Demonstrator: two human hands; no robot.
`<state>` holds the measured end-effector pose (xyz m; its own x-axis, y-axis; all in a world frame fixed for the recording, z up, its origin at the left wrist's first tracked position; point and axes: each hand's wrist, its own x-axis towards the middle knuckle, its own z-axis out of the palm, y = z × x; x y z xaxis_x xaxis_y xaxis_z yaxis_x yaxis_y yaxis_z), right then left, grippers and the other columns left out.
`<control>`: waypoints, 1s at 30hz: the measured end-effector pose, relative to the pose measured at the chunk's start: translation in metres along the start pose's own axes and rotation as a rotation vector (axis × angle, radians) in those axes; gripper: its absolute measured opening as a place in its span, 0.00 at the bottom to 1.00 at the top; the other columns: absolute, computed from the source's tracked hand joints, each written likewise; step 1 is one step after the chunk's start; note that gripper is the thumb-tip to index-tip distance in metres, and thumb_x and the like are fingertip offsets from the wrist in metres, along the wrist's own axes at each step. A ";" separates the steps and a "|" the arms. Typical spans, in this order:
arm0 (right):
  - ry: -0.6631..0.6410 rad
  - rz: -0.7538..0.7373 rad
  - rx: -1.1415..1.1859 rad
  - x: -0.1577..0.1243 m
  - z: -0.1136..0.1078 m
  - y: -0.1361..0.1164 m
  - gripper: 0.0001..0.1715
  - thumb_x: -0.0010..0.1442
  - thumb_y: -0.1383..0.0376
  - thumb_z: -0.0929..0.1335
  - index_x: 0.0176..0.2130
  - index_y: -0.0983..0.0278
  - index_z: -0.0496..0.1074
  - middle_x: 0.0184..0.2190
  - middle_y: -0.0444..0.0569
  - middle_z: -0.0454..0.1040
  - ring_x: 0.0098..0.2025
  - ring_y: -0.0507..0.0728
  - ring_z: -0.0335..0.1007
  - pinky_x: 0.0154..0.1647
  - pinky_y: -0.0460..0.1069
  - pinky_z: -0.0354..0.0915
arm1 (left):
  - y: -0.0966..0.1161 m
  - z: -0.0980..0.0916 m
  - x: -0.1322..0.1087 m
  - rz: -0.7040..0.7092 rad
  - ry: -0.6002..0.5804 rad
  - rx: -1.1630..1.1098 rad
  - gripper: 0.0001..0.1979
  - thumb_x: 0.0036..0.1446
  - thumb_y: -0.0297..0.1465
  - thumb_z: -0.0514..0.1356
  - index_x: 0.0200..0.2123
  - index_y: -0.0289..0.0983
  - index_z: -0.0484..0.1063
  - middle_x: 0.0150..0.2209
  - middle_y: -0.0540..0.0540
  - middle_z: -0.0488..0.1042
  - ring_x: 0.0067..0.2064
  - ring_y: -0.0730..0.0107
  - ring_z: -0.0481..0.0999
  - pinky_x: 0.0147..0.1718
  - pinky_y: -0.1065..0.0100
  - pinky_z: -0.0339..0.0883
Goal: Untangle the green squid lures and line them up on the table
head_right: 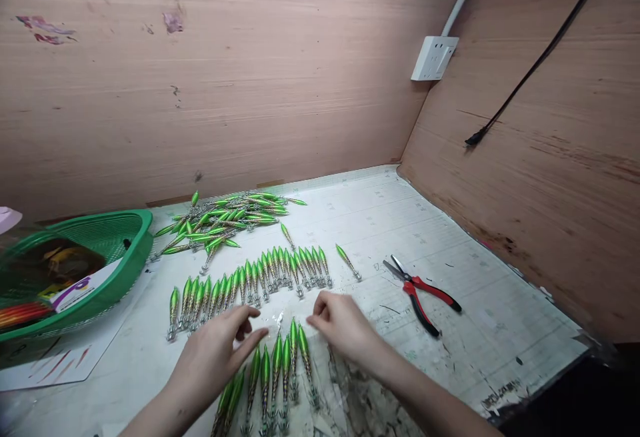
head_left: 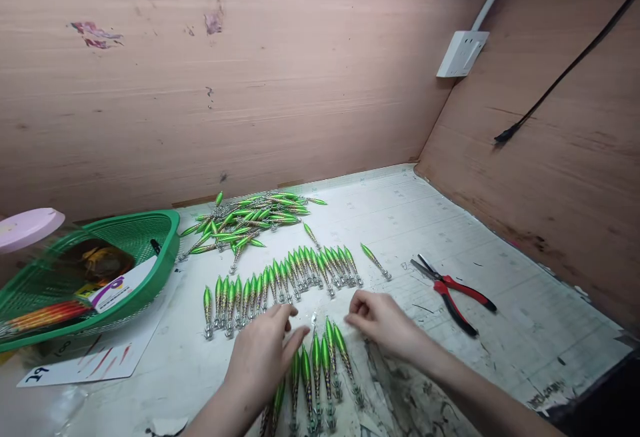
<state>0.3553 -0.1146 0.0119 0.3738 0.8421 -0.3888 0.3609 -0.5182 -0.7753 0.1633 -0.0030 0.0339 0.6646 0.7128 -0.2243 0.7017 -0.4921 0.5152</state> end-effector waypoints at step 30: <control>0.184 0.076 -0.204 0.096 -0.063 0.004 0.06 0.48 0.72 0.68 0.23 0.65 0.69 0.22 0.45 0.72 0.25 0.51 0.65 0.26 0.44 0.56 | 0.017 -0.004 0.175 -0.017 0.331 -0.580 0.10 0.53 0.30 0.57 0.40 0.35 0.65 0.30 0.47 0.72 0.33 0.66 0.74 0.35 0.67 0.65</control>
<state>0.4464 -0.0454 0.0031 0.5484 0.7682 -0.3304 0.4838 -0.6138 -0.6239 0.2907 0.1155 0.0067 0.4760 0.8793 -0.0186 0.3982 -0.1966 0.8960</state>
